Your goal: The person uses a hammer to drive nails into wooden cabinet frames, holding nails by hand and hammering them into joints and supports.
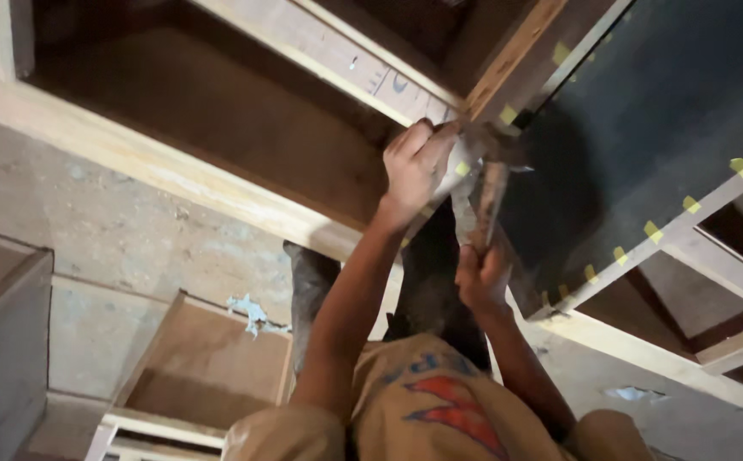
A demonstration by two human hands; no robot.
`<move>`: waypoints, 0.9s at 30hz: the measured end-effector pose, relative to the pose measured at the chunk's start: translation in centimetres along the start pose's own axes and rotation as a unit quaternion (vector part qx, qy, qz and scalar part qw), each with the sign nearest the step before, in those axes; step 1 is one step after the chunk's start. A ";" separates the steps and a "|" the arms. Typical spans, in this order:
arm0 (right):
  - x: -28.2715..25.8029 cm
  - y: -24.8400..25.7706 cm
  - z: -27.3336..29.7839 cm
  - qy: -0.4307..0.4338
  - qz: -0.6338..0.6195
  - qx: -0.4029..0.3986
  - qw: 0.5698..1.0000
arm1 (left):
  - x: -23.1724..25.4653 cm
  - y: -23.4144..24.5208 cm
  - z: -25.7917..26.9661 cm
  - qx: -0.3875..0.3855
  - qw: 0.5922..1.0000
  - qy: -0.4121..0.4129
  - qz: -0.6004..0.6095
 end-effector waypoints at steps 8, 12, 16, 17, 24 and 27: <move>-4.9 2.1 -2.5 0.158 -0.136 -0.007 0.978 | -8.1 -1.1 8.4 0.016 0.839 0.433 0.330; -3.6 0.5 -10.8 0.043 -0.187 -0.017 0.981 | -13.4 0.2 12.9 0.134 0.618 0.653 0.416; -6.3 -2.6 -20.4 0.065 -0.187 -0.039 0.979 | -18.3 4.8 10.4 0.207 0.582 0.690 0.377; -6.7 -3.4 -22.7 0.053 -0.178 -0.038 0.982 | -19.3 5.9 9.1 0.222 0.576 0.690 0.378; -10.1 -5.6 -25.5 0.031 -0.189 -0.075 0.979 | -28.7 13.8 -5.7 0.330 0.662 0.610 0.283; -12.3 -6.9 -24.5 0.080 -0.160 -0.118 0.977 | -33.0 16.3 -12.1 0.345 0.717 0.578 0.180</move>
Point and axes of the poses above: each hand's wrist, its own z-axis away from the middle knuckle, its own y-axis out of the back of the hand, x = y × z, the point moved 10 cm from there along -z, towards the middle knuckle, and after that the axes turned 13 degrees about x, right-handed, at the moved point
